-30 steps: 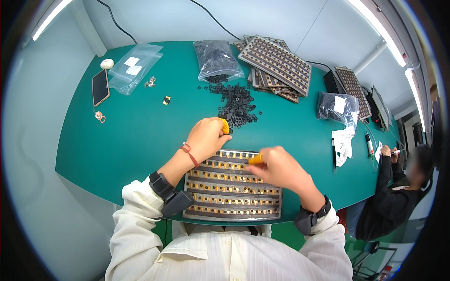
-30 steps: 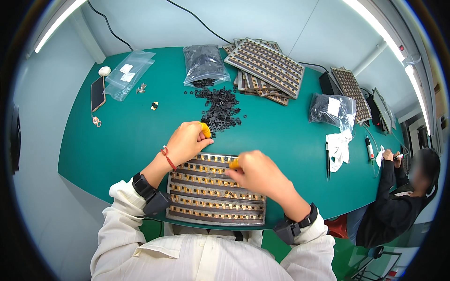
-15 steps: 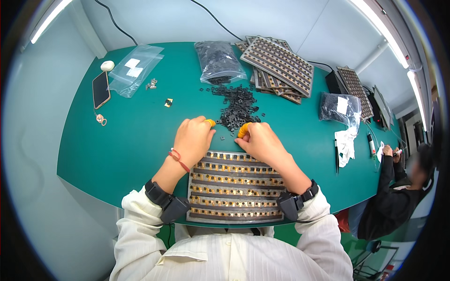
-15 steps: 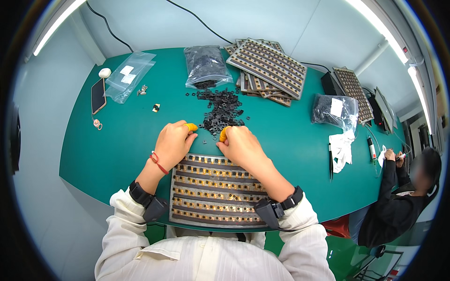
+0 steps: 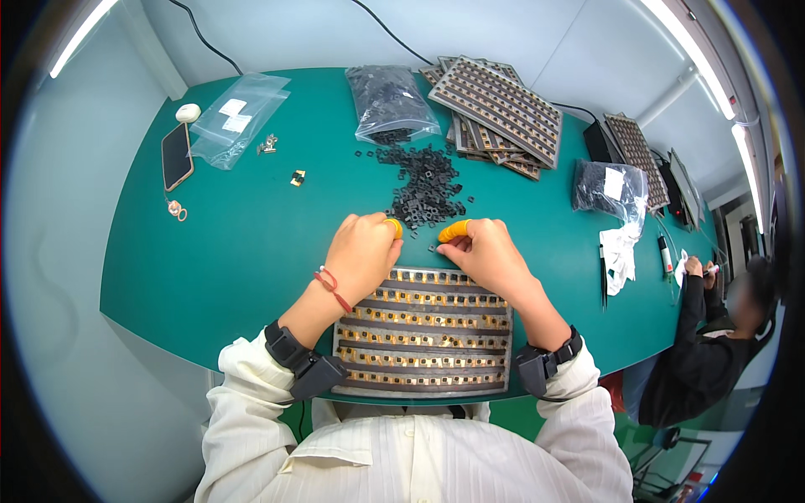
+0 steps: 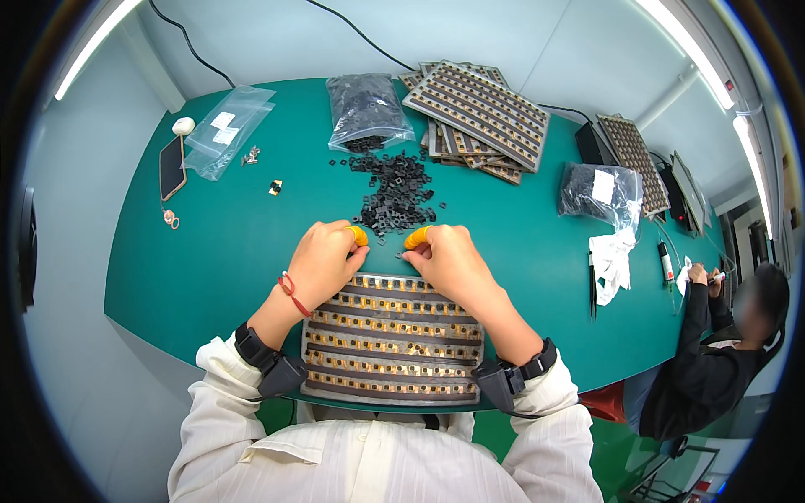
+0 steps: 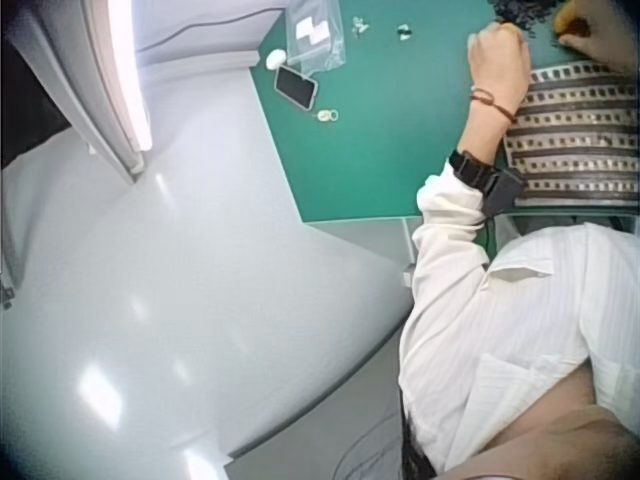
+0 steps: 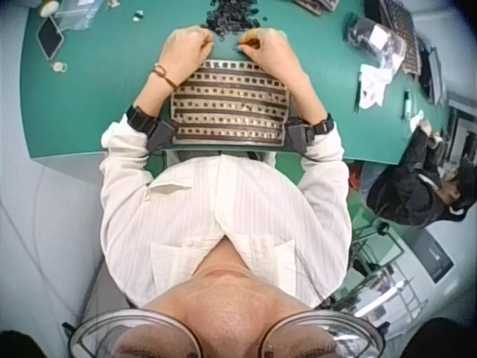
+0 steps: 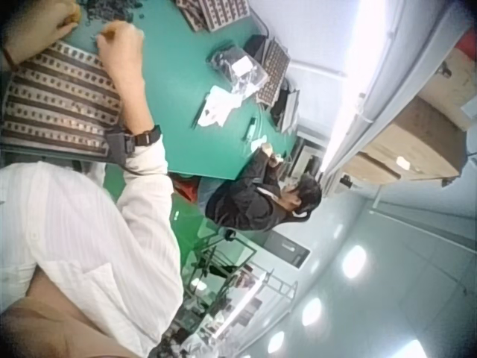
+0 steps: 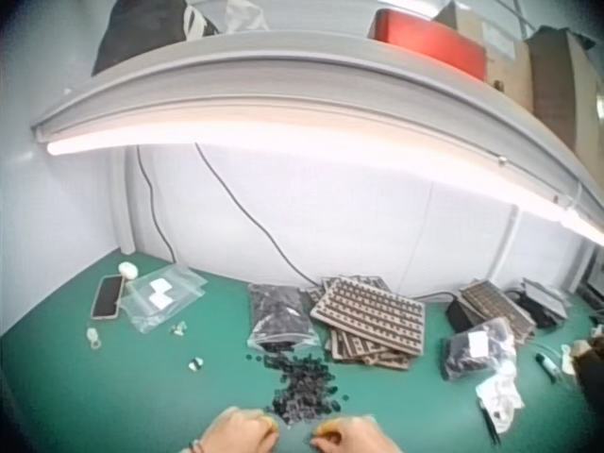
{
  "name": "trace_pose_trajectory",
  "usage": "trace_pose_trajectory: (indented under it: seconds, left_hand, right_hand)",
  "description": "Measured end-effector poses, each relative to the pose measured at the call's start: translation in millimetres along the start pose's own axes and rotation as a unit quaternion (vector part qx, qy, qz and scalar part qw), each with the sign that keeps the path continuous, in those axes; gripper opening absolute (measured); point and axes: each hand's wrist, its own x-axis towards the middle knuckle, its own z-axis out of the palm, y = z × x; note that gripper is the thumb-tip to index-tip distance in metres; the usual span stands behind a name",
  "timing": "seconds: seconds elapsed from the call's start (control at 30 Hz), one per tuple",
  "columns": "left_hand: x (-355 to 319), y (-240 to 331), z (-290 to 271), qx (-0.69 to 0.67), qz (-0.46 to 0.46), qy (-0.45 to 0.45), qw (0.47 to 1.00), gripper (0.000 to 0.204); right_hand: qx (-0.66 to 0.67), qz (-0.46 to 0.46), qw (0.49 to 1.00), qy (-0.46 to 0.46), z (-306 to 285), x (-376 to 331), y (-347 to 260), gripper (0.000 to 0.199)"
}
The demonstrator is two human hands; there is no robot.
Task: Picking small black rings or components from a pile and placing them into a structured tray containing camera or sensor modules.
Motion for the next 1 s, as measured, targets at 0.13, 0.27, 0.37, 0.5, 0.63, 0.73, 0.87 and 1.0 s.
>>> trace_pose_trajectory:
  seconds: [0.13, 0.27, 0.37, 0.5, 0.63, 0.73, 0.87, 1.0]
  left_hand:
    - [0.8, 3.1, 2.3, 0.001, -0.01, 0.02, 1.0, 0.015]
    - [-1.7, 1.1, -6.2, -0.016, -0.026, -0.007, 1.0, 0.014]
    - [-9.3, 6.2, -19.5, -0.063, -0.02, -0.015, 0.998, 0.014]
    - [-26.4, 14.7, -29.1, -0.076, 0.0, -0.055, 0.996, 0.011]
    - [-37.0, 21.6, -23.6, -0.098, 0.052, -0.086, 0.99, 0.009]
    - [-38.6, 26.3, -19.0, -0.086, 0.07, -0.093, 0.99, 0.009]
    - [-42.8, 25.9, -13.7, -0.043, 0.086, -0.099, 0.99, 0.009]
    - [-48.9, 30.3, -11.7, -0.006, 0.119, -0.065, 0.991, 0.013]
  right_hand:
    - [-0.001, -0.001, 1.0, -0.014, 11.6, 1.0, 0.6, 0.019]
    - [-0.043, -0.032, 0.998, 0.014, 18.6, 0.4, 0.3, 0.023]
    - [-0.067, 0.016, 0.998, 0.014, 12.9, 0.0, -8.2, 0.023]
    - [-0.092, 0.015, 0.996, -0.013, 17.5, 2.1, -3.5, 0.022]
    - [-0.083, -0.033, 0.996, 0.017, 20.6, -0.5, 3.0, 0.018]
    - [-0.06, -0.039, 0.997, 0.036, 14.9, -2.7, 8.9, 0.015]
    - [-0.024, 0.036, 0.999, 0.01, 6.6, -2.5, 0.4, 0.016]
    - [-0.031, 0.01, 0.999, 0.019, 4.9, -8.0, 6.4, 0.015]
